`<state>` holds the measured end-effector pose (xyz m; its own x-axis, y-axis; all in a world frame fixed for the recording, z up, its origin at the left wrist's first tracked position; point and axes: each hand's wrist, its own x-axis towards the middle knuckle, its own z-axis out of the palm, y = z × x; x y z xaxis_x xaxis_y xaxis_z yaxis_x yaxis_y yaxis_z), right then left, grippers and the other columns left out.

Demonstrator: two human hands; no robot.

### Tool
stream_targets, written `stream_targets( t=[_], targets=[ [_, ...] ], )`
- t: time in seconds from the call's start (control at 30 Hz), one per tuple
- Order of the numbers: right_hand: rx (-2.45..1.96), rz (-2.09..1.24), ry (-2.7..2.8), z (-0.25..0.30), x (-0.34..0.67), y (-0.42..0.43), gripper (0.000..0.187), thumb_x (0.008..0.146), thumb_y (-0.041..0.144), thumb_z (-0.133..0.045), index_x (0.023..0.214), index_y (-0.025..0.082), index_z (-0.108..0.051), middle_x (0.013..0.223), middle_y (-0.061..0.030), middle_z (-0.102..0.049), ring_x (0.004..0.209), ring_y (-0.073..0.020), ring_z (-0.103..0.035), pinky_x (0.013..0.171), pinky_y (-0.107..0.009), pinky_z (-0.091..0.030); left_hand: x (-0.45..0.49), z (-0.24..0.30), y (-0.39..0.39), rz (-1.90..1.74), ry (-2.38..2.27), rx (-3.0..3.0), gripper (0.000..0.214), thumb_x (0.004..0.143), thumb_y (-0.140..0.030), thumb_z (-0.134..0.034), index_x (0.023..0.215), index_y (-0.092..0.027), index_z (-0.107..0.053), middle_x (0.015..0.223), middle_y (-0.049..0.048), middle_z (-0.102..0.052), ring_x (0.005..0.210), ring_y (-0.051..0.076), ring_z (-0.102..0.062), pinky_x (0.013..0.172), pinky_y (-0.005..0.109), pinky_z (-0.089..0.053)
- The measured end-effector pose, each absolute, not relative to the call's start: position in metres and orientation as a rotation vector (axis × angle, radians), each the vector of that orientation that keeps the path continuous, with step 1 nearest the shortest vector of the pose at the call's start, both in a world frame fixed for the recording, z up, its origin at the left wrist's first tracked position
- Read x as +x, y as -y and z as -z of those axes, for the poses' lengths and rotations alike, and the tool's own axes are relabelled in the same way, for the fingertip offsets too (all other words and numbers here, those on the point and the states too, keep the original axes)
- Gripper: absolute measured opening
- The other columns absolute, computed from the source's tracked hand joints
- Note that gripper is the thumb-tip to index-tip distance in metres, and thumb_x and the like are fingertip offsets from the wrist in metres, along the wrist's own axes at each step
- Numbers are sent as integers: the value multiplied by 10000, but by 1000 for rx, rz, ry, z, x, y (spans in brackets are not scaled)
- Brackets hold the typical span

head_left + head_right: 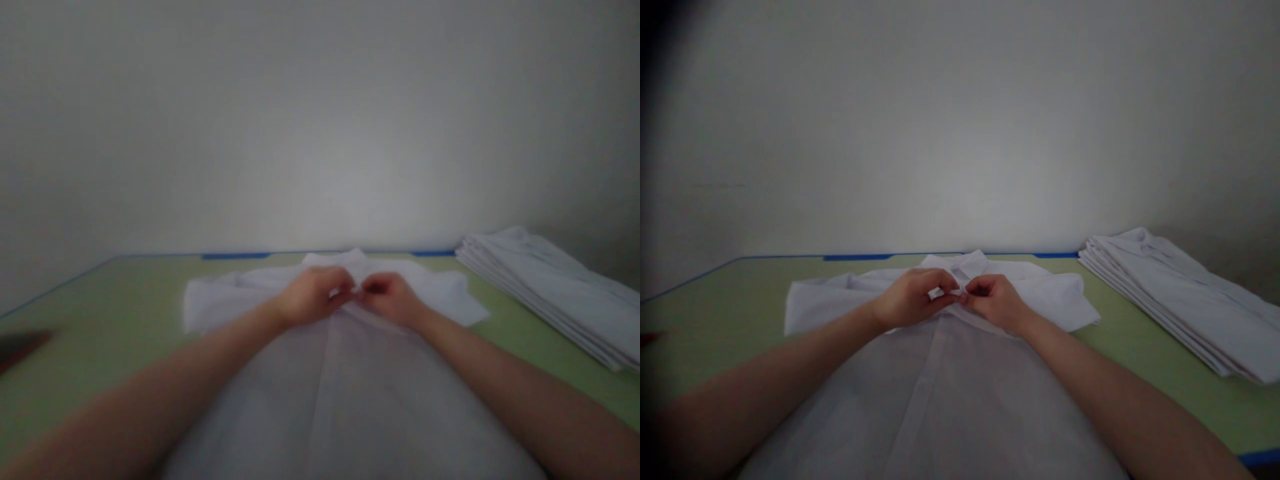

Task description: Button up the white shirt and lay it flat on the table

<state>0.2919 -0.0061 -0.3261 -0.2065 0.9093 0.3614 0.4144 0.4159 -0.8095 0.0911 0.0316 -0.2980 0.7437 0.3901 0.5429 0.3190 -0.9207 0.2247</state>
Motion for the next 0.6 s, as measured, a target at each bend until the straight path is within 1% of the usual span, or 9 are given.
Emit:
stream_targets(
  t=[0.1,0.13,0.2,0.27,0.4,0.5,0.6],
  targets=[
    [-1117,-719,1820,325,292,6,247,721,393,-661,736,147,-682,702,-23,-642,649,-129,-557,607,-238,-451,90,293,-31,-915,-530,2748,233,811,-270,-585,1030,-189,-590,1020,62,-648,818,122,-611,750,235,-478],
    [-1112,-715,1822,325,291,6,238,726,385,-656,740,149,-684,712,-24,-647,659,-132,-563,611,-238,-453,91,292,-31,-906,-548,2731,290,816,-275,-580,1095,-195,-578,1049,65,-647,822,123,-616,755,238,-482],
    [-1122,-707,1821,324,291,6,222,732,371,-650,747,153,-691,725,-26,-657,671,-135,-573,614,-236,-453,92,293,-30,-873,-596,2722,351,831,-294,-565,1172,-208,-559,1032,52,-666,824,125,-624,759,239,-486],
    [-1154,-718,1802,324,290,7,221,735,367,-646,765,155,-703,729,-27,-668,665,-134,-578,608,-233,-451,93,295,-30,-868,-641,2724,348,838,-317,-559,1168,-206,-576,999,42,-684,834,131,-629,766,240,-488],
    [-1216,-783,1718,321,287,10,263,744,391,-641,814,151,-720,751,-37,-692,660,-135,-593,610,-237,-452,95,298,-32,-926,-736,2722,313,835,-341,-562,1097,-183,-626,994,54,-690,852,147,-635,776,249,-491],
    [-1275,-756,1659,319,284,12,250,742,372,-644,825,150,-722,773,-45,-702,681,-142,-609,626,-243,-460,97,299,-33,-930,-745,2759,281,851,-321,-537,1072,-182,-640,1010,58,-685,909,159,-625,813,260,-479],
    [-1328,-669,1617,318,282,13,218,734,351,-651,783,149,-715,753,-48,-701,665,-143,-615,628,-248,-466,99,300,-32,-910,-739,2790,253,864,-283,-511,1059,-190,-641,1005,57,-679,915,164,-616,827,272,-468]
  ],
)
